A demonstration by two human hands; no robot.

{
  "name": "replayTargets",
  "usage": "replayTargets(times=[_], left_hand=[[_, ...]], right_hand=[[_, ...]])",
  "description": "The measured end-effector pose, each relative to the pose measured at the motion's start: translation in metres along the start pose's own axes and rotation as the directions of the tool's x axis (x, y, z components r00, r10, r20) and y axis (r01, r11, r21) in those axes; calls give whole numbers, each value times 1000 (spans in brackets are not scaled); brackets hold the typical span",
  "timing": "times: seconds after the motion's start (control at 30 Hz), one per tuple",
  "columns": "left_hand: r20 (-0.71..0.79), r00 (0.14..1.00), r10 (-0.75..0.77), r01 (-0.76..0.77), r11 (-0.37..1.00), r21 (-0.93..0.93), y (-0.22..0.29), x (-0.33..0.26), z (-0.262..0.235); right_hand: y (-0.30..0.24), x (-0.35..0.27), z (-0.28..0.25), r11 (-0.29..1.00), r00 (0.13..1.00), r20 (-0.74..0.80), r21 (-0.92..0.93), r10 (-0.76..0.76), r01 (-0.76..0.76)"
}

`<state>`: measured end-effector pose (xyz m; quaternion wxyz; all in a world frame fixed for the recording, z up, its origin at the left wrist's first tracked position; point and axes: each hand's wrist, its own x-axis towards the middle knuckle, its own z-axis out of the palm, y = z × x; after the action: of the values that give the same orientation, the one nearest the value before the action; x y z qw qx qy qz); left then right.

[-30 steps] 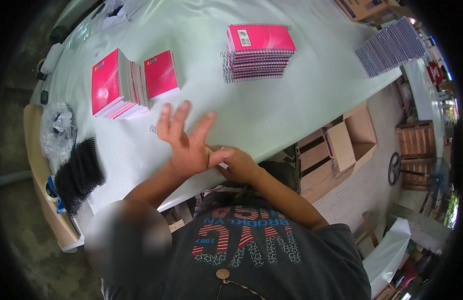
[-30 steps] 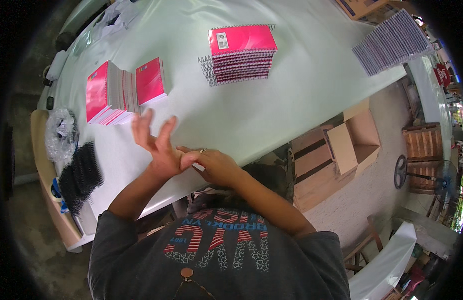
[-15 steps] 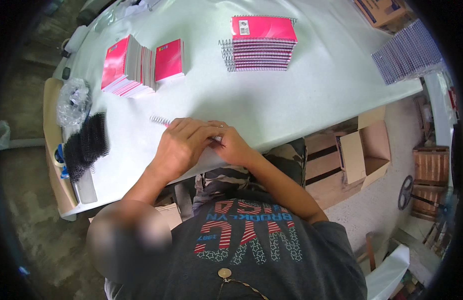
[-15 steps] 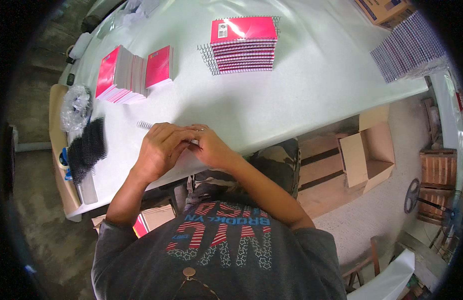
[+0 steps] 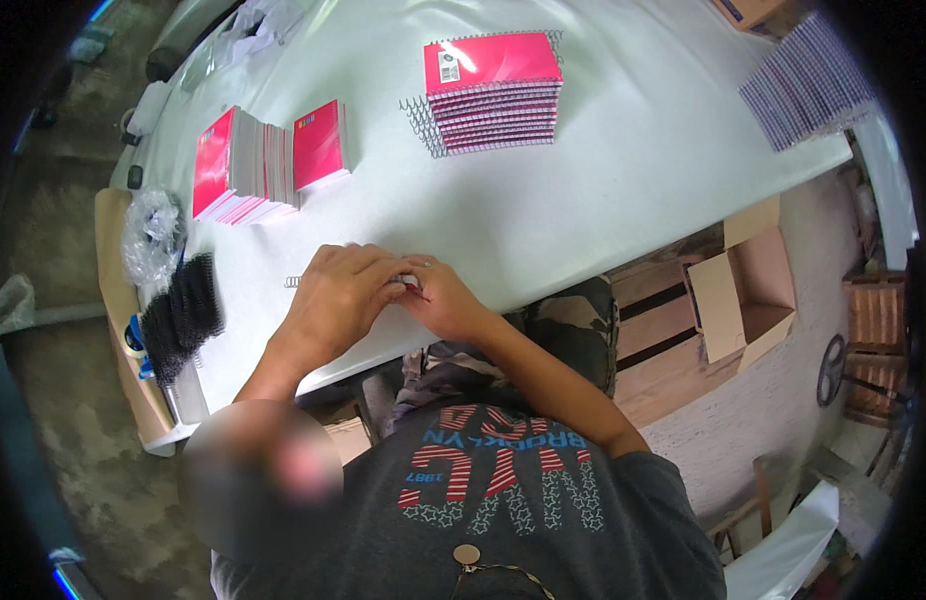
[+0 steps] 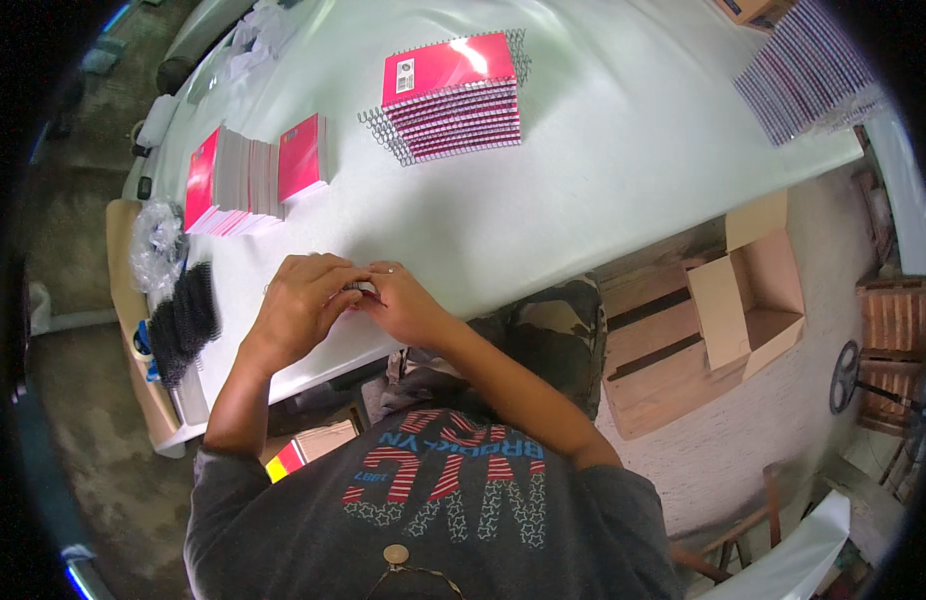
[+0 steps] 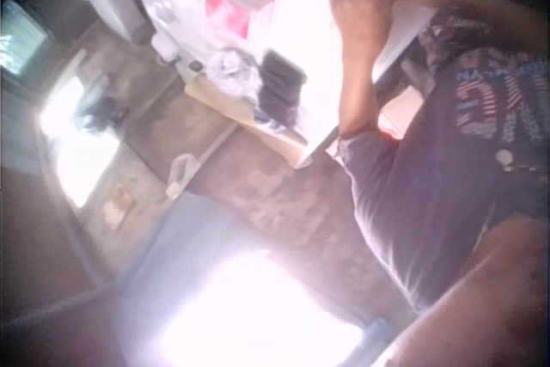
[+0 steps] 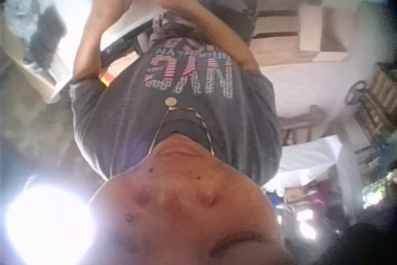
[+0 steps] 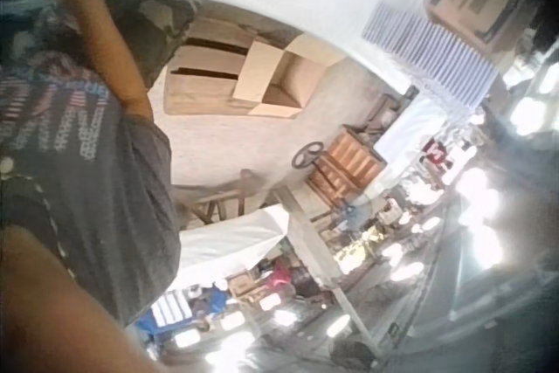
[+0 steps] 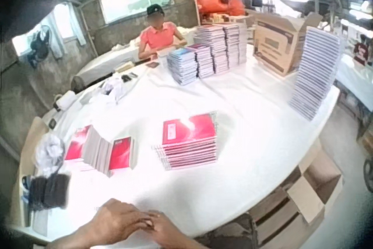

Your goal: The person inserts a spiral binding through the holes of pink notebook covers and pages by hand, then places the finished notebook onto a stack.

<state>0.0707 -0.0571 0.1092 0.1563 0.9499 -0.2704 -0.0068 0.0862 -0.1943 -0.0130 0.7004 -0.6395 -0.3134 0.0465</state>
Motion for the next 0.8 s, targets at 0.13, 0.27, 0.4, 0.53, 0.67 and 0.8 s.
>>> replayTargets(times=[0.13, 0.27, 0.4, 0.53, 0.67, 0.8], left_hand=[[129, 976, -175, 172, 985, 29, 3, 2, -1], [-107, 994, -14, 16, 1000, 16, -1, -2, 5], [57, 998, -27, 28, 999, -22, -4, -4, 1], [-128, 990, -63, 51, 994, -92, 2, -11, 9], [-131, 991, -13, 3, 997, -77, -1, -17, 15], [-399, 917, -13, 12, 1000, -4, 14, -17, 13]], right_hand=[[-8, 0, -2, 997, 996, 29, 4, 78, -79], [-11, -7, 7, 979, 974, -109, 50, 200, -195], [-10, -4, 3, 984, 1000, 6, -180, 16, -15], [-22, -3, 5, 969, 973, -3, 86, 231, -230], [-11, -8, 2, 969, 970, 35, -51, 242, -241], [-41, -13, 2, 954, 972, -64, 215, 225, -207]])
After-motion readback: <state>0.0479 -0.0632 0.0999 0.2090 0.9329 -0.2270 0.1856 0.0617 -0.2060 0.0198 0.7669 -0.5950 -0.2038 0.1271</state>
